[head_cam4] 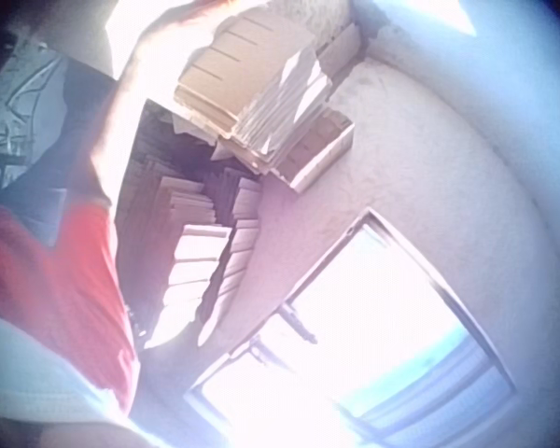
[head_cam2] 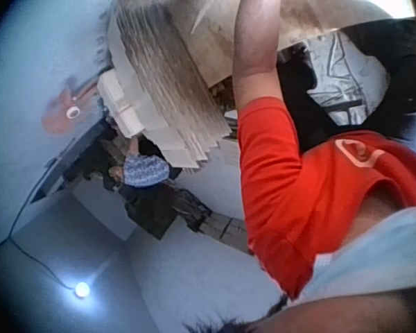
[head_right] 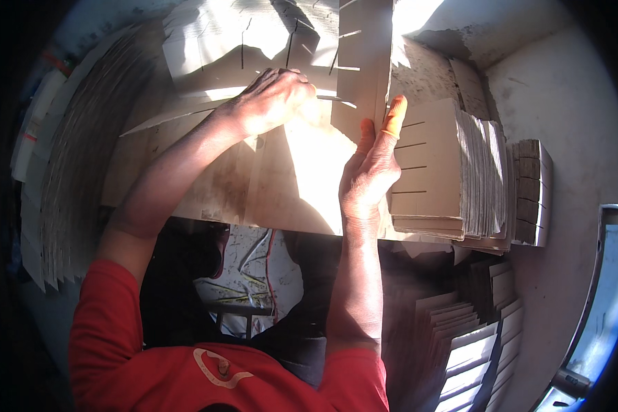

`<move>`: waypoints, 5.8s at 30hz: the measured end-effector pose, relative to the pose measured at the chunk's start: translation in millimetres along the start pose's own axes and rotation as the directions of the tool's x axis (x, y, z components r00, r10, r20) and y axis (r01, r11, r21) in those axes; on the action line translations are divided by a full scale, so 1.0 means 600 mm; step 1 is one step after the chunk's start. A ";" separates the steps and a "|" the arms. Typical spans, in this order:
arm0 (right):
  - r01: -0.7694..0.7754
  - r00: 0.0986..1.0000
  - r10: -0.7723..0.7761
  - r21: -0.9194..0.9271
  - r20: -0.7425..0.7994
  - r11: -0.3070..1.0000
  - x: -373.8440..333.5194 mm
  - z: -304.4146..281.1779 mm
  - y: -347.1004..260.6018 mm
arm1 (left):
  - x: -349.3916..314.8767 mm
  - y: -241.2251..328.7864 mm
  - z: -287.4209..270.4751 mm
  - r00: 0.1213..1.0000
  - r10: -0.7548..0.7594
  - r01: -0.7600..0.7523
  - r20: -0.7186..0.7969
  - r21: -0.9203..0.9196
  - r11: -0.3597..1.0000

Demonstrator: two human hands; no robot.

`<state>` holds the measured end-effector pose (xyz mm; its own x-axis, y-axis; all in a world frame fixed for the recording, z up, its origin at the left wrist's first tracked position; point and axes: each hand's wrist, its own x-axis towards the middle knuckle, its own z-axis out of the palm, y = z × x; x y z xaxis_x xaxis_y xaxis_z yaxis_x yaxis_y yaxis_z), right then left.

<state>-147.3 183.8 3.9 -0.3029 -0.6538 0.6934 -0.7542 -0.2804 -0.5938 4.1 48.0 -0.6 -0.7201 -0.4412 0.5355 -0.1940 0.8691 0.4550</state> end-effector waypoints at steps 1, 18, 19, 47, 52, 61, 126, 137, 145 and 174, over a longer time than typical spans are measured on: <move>-0.011 1.000 0.011 0.013 0.019 1.000 0.000 0.003 -0.001 | -0.006 -0.009 0.001 0.995 -0.069 0.071 0.070 -0.021 0.997; -0.084 0.991 0.119 -0.426 0.055 0.901 0.011 -0.013 0.002 | 0.002 0.072 -0.004 0.989 0.094 -0.121 0.110 0.271 0.955; -0.091 0.983 0.154 -0.452 0.104 0.887 0.006 -0.009 0.008 | 0.001 0.078 0.000 0.991 0.096 -0.118 0.098 0.248 0.961; -0.361 0.932 0.324 0.483 0.160 0.798 -0.004 0.003 0.003 | 0.105 -0.180 0.017 0.964 -0.265 0.198 -0.016 0.705 0.681; -0.259 0.966 0.221 0.478 0.135 0.839 -0.002 0.002 0.001 | 0.098 -0.199 0.012 0.984 -0.178 0.132 0.006 0.646 0.752; -0.222 0.975 0.201 0.441 0.096 0.870 0.002 -0.003 0.001 | 0.093 -0.166 0.000 0.995 -0.098 0.097 -0.035 0.644 0.759; -0.196 0.969 0.215 -0.151 0.119 0.969 -0.019 0.001 0.005 | 0.108 -0.169 -0.006 0.946 -0.323 0.252 -0.028 0.688 0.680; -0.077 0.993 0.090 -0.168 0.071 0.983 -0.017 0.004 0.014 | 0.088 -0.175 -0.007 0.987 -0.104 0.152 -0.123 0.486 0.861; -0.100 0.987 0.109 -0.080 0.121 0.992 -0.016 -0.002 -0.001 | 0.089 -0.166 -0.011 0.979 -0.198 0.194 -0.053 0.548 0.814; -0.157 0.974 0.180 -0.167 0.134 0.973 -0.015 -0.005 0.006 | 0.092 -0.103 -0.014 0.992 -0.126 0.121 0.019 0.173 0.977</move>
<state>-148.9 190.6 -3.4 -0.3524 -0.7820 0.5140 -0.7840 -0.0532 -0.6185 -18.0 -32.2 7.0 -0.7024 -0.5428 0.4604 -0.3920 0.8350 0.3863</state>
